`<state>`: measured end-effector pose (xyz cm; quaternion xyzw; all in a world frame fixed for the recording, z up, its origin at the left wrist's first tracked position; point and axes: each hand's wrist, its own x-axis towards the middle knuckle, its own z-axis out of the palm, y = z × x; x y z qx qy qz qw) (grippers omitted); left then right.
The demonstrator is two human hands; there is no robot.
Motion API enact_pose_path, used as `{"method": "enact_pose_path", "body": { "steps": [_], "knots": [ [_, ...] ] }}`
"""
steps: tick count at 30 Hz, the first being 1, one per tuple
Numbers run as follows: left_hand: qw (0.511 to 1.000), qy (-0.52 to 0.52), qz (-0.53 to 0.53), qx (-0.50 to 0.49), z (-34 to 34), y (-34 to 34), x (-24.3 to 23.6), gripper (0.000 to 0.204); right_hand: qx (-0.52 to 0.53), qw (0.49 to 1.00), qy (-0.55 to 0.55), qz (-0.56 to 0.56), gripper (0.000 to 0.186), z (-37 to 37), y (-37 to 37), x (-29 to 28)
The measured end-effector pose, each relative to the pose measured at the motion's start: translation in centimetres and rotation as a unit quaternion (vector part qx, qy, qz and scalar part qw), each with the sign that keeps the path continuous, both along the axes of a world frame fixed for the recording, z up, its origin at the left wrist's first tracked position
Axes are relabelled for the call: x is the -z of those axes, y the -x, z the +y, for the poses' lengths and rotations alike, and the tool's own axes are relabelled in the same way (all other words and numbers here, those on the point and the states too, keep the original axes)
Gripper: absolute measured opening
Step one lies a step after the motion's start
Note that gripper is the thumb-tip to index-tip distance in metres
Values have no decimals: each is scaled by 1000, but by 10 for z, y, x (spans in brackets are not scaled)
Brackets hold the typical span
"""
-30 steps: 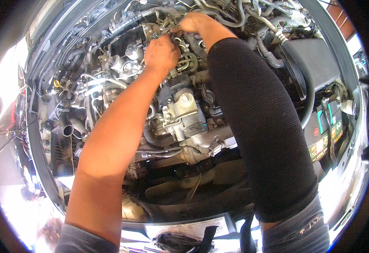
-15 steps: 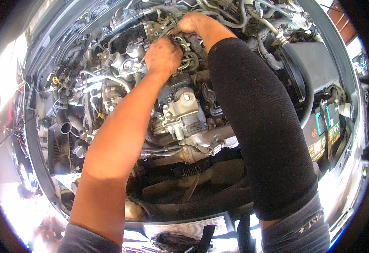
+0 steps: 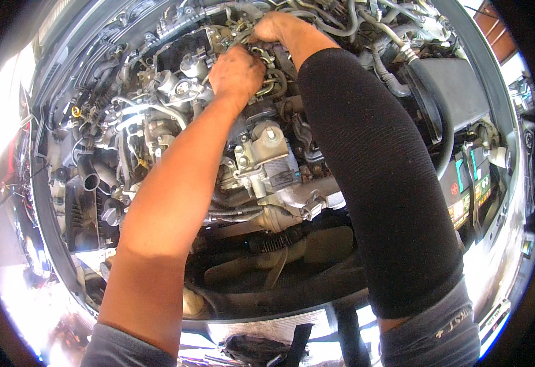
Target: The person removes protective newspaper from the front of a car with the hood open, then reaches into the engine bay to manipulate hoses and components. The person uses both hands to adjust and connect parts within the engine compartment.
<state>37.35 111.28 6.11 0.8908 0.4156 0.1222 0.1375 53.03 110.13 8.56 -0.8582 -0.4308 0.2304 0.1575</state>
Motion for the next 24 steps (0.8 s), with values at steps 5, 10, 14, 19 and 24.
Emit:
{"method": "enact_pose_path", "body": {
  "steps": [5, 10, 14, 19, 24],
  "knots": [
    [1000, -4, -9, -6, -1, 3, 1, 40, 15, 998, 3, 55, 60, 2, 1, 1],
    [1000, -13, -18, 9, 2, 5, 5, 38, 2, 999, -23, 42, 59, 0, -4, 7],
    [1000, -6, -21, 11, 3, 6, 6, 37, -3, 999, -37, 14, 58, 4, -10, 14],
    [999, -12, -30, 17, 1, 7, 5, 38, -2, 998, 18, -54, 59, 43, -19, 32],
    [1000, 11, -21, -5, 0, 3, 2, 39, -18, 996, 30, -82, 52, 67, -34, 51]
  ]
}}
